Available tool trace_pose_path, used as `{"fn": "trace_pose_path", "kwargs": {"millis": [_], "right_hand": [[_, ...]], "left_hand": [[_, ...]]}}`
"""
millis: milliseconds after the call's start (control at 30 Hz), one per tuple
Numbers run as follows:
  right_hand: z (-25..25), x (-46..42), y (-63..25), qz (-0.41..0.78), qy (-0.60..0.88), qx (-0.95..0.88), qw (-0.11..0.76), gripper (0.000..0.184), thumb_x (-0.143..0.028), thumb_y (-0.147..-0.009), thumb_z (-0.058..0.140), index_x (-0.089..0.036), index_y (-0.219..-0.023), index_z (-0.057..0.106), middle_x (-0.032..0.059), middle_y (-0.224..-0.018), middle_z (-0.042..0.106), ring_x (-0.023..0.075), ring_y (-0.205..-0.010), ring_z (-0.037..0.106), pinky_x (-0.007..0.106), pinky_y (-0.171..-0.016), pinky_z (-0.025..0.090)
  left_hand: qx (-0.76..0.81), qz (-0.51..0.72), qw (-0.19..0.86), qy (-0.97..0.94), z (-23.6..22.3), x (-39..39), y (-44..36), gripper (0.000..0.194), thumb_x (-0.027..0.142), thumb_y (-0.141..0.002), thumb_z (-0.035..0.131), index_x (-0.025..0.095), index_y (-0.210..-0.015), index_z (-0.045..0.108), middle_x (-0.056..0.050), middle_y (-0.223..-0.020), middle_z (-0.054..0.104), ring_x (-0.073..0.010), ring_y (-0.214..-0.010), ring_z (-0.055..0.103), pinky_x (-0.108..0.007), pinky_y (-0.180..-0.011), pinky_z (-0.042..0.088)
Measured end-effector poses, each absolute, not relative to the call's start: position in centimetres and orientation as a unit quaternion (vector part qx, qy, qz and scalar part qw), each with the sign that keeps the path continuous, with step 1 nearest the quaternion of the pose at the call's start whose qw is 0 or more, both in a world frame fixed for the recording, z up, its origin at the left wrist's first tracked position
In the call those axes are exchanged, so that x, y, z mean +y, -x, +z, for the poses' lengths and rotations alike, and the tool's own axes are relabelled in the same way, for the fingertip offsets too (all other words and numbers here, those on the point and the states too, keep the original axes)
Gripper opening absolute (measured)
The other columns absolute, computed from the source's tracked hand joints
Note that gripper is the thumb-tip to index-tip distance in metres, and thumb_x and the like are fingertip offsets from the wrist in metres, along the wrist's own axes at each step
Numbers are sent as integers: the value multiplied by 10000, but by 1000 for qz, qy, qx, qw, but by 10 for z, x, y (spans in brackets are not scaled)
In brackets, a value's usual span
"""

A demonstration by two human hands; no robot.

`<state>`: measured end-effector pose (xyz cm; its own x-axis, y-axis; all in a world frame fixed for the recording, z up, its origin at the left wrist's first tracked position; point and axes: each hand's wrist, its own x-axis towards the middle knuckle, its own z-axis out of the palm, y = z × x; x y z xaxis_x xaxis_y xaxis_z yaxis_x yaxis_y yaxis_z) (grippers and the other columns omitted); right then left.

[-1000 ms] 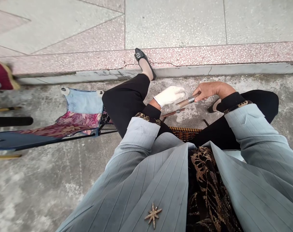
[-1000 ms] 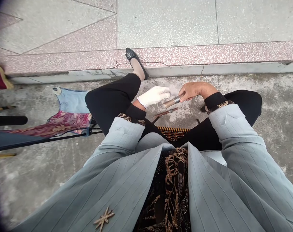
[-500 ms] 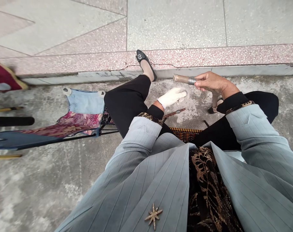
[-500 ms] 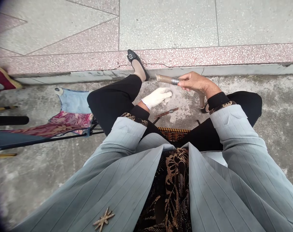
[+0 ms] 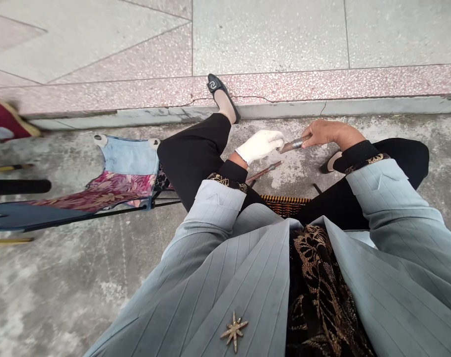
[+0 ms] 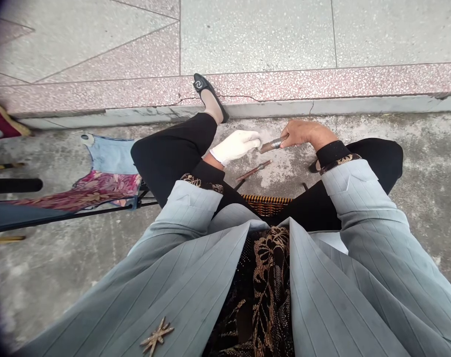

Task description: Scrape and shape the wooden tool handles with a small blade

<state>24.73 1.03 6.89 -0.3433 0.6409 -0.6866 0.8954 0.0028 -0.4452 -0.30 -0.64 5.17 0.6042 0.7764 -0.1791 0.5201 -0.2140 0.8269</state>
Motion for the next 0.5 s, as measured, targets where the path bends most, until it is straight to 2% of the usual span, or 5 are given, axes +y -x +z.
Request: {"fn": "trace_pose_path", "kwargs": {"millis": [167,300,433,500], "right_hand": [[61,12,-253,-522,-457,702,163,295,-528,-795,781,-236,-839,783,-10,-613,600,148,-574,508,316,-616,380],[66,10,-252,-561,-415,700,154,358,-589,-807,763,-234,-843,788,-19,-592,596,137,-572,506,306,-638,401],[79,6,-248,-604,-397,675,145,366,-577,-766,809,-221,-850,801,-23,-596,602,124,-562,504,293,-623,411],[83,4,-249,-624,-403,660,109,352,-531,-746,838,-223,-913,818,-27,-620,616,118,-563,503,285,-615,412]], "left_hand": [[432,153,492,-740,48,-2,6,97,221,-837,622,196,-750,658,9,-642,582,-151,-683,535,-308,-694,409],[432,157,526,-716,42,1,7,115,208,-858,622,192,-747,647,24,-607,548,-145,-704,569,-285,-689,403],[426,164,554,-696,37,2,6,131,244,-867,652,191,-748,640,19,-603,557,-149,-709,583,-280,-673,412],[419,159,583,-678,34,1,5,133,278,-877,662,200,-772,643,12,-613,576,-149,-699,575,-283,-661,418]]}}
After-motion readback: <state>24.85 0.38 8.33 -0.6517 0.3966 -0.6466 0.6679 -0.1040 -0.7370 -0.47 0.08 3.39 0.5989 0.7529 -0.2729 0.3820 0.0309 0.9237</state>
